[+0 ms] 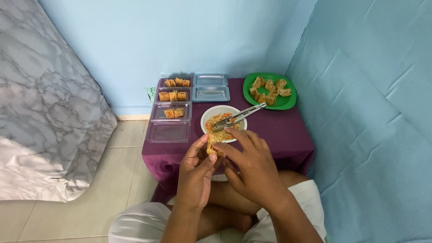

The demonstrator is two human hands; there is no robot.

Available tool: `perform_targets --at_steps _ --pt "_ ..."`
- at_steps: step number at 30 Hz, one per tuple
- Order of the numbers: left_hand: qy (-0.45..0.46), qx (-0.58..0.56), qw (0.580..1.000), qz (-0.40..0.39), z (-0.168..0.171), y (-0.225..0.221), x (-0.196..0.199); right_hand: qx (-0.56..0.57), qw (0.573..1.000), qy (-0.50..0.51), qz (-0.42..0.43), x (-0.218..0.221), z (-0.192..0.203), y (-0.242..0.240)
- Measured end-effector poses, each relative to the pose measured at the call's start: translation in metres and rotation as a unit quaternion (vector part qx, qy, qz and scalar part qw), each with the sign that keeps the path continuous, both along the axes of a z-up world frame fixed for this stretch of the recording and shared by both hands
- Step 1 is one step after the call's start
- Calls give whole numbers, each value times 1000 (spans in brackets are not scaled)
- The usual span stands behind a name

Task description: Stuffing fried tofu pockets with a vegetable filling using small tongs

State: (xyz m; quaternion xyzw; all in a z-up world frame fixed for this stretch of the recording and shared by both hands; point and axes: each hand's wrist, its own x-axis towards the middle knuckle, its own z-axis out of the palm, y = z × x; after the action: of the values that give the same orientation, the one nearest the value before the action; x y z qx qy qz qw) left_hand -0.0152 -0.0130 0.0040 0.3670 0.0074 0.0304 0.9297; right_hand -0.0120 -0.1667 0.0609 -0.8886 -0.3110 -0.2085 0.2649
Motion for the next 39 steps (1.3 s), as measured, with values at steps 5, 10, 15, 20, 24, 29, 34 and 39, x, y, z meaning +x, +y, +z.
perform_targets --at_steps 5,10,15,20,24,29,34,39 --pt "-10 -14 1000 -13 -3 -2 -2 47 997 -52 -3 -9 4 -5" --pt "23 -10 1000 -11 3 -5 -6 49 998 -31 4 -14 0 -8" --pt "-9 -23 999 -23 2 -5 -8 94 994 -52 -4 -21 3 -11" --pt "-25 -31 999 -29 2 -8 -13 79 996 -32 -7 -26 1 -11" --pt "-13 -44 998 -31 1 -7 -15 72 997 9 -1 -30 3 -10" --pt "-43 -55 997 -34 -7 -1 -19 86 996 -21 12 -32 4 -7" --pt "-47 -60 996 -37 -7 1 -21 89 995 -31 29 -31 5 -1" --pt "-49 -80 995 -43 -13 4 -19 72 997 -17 25 -28 5 3"
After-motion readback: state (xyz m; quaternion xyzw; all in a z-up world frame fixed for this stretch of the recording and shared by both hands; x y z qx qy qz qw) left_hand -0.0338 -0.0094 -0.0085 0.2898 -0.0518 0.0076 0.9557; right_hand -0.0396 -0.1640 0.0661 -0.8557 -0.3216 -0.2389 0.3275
